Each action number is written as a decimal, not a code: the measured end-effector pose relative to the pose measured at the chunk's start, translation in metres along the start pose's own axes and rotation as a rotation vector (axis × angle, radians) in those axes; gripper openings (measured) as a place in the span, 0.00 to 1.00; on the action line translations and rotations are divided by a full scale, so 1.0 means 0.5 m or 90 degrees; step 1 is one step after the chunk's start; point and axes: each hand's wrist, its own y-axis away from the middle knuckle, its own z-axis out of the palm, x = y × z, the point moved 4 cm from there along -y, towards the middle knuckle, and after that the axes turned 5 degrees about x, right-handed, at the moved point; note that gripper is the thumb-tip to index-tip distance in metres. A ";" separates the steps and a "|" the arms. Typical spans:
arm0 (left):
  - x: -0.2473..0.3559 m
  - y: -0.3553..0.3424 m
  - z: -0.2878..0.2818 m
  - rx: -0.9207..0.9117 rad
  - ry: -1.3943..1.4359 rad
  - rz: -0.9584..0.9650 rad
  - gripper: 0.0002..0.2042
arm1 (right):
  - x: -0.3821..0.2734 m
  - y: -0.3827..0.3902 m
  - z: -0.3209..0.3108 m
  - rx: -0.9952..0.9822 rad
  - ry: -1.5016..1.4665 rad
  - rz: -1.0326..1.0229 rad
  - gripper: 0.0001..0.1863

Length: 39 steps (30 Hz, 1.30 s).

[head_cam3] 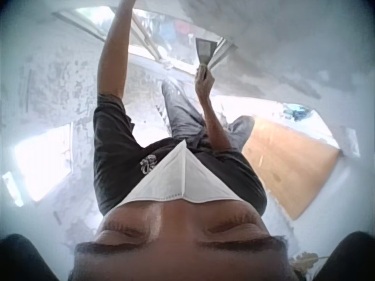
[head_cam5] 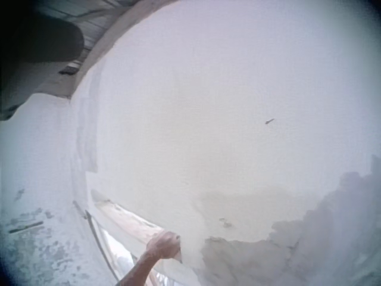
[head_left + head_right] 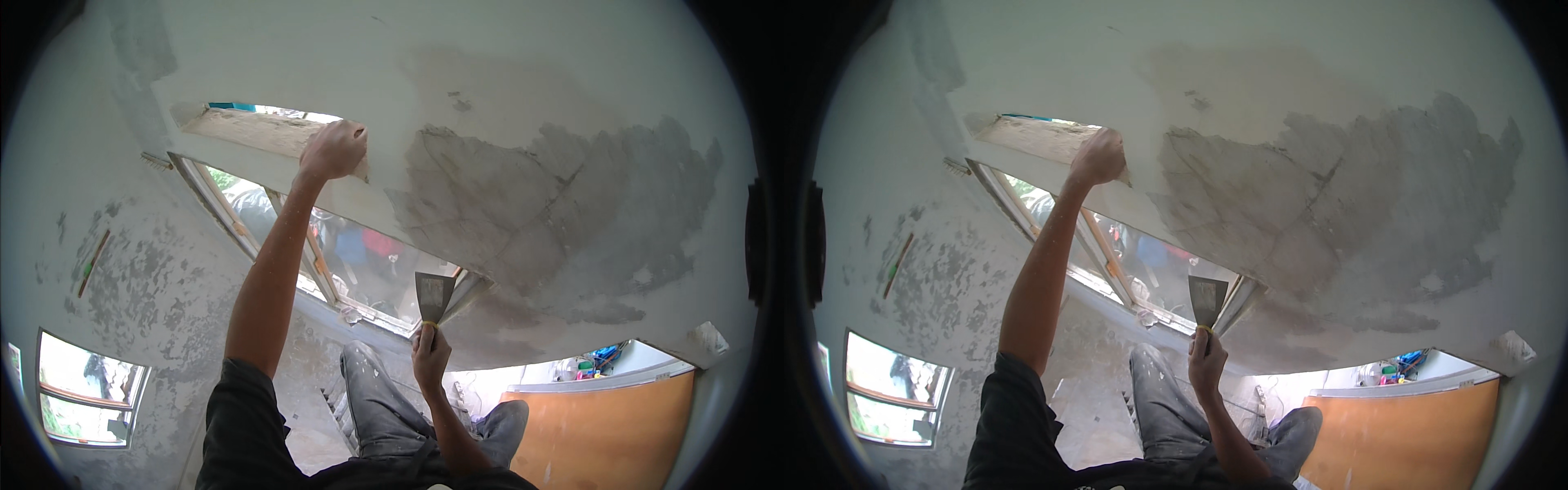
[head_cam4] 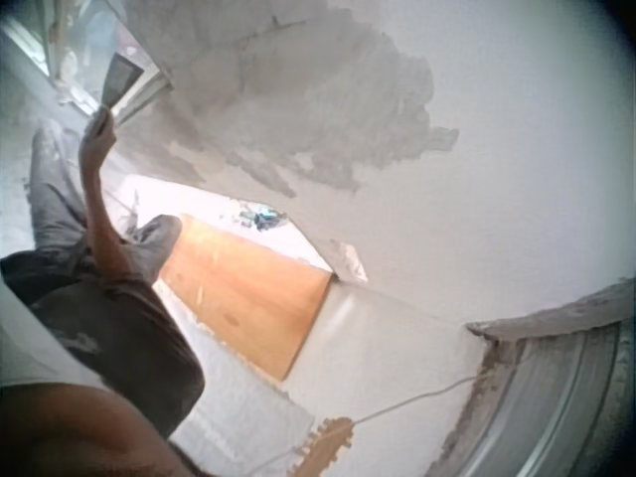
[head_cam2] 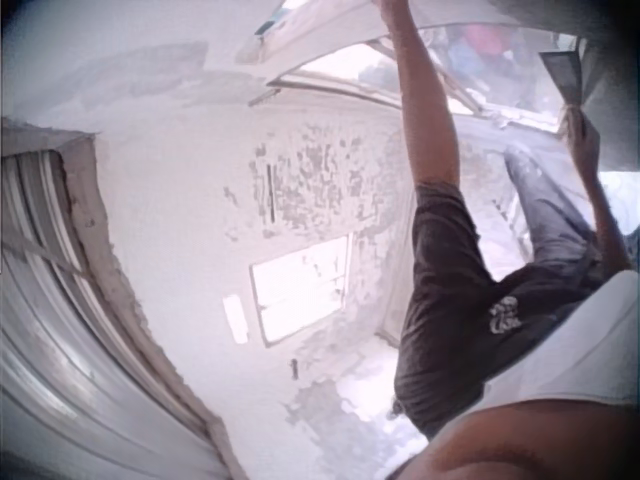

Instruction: The person patches a wall above a window using a putty knife to apply and smooth joint compound over a damaged area.

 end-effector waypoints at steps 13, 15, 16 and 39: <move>0.003 0.006 -0.008 0.049 0.034 0.005 0.18 | -0.145 0.007 -0.145 -0.060 0.210 -0.118 0.12; -0.003 0.009 -0.006 0.058 0.026 0.013 0.18 | -0.188 0.006 -0.183 -0.057 0.266 -0.155 0.12; -0.004 0.008 -0.008 0.056 0.031 0.010 0.18 | -0.202 0.005 -0.203 -0.057 0.284 -0.171 0.12; -0.034 -0.016 0.023 0.062 0.054 0.042 0.19 | -0.254 -0.027 -0.319 0.035 0.344 -0.178 0.09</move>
